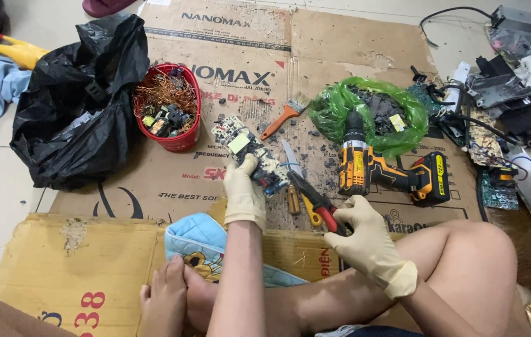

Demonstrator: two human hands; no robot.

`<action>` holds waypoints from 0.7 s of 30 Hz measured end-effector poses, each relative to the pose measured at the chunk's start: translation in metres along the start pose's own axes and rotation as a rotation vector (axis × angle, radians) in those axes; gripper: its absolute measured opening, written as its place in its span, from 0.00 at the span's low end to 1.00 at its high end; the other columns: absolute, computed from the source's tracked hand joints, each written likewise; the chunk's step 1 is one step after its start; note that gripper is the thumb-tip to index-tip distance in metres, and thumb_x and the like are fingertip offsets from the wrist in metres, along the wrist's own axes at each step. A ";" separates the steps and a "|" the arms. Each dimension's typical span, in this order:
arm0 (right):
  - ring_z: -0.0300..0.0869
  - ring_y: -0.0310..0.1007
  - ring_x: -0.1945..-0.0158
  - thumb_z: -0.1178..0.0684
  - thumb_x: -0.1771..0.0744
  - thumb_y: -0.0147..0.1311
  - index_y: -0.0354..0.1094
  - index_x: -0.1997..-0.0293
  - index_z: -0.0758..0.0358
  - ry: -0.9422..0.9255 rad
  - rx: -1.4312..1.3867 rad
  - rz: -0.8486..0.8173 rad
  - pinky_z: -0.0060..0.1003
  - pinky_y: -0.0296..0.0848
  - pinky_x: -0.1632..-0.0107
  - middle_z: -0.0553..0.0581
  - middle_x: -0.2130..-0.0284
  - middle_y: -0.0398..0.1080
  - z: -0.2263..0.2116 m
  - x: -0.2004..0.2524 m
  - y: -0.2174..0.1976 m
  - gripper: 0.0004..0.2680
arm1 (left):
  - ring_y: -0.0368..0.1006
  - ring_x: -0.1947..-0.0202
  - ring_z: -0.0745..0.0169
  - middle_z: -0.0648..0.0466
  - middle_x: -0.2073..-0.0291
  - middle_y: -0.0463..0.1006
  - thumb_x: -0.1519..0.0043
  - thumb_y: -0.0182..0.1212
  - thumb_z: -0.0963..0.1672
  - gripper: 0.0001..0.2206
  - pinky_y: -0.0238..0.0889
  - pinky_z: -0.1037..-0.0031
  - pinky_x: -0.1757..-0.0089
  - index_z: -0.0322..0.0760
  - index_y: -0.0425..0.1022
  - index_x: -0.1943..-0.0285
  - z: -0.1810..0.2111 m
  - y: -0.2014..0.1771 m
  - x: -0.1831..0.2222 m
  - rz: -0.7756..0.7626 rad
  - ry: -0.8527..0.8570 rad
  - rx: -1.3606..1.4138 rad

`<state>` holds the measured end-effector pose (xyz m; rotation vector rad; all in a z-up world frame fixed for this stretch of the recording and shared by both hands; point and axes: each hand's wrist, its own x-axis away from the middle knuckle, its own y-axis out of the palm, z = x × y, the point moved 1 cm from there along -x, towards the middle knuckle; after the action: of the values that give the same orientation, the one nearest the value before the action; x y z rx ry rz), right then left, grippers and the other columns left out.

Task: Removing electronic components from a circuit board using pliers and a screwdriver while sitting on the floor.

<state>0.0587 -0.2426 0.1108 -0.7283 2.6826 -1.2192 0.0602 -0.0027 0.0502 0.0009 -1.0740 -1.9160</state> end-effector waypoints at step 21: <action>0.55 0.80 0.54 0.42 0.44 0.56 0.81 0.69 0.53 0.395 0.245 -0.060 0.47 0.76 0.53 0.60 0.65 0.79 0.094 -0.087 0.050 0.12 | 0.72 0.43 0.33 0.35 0.39 0.70 0.46 0.70 0.44 0.32 0.71 0.44 0.50 0.41 0.64 0.31 -0.019 -0.076 -0.014 0.631 -0.067 -0.342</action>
<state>0.1433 -0.2378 0.0025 -0.5876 2.7385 -1.8378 0.0221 0.0100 -0.0187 -0.5357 -0.6637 -1.4963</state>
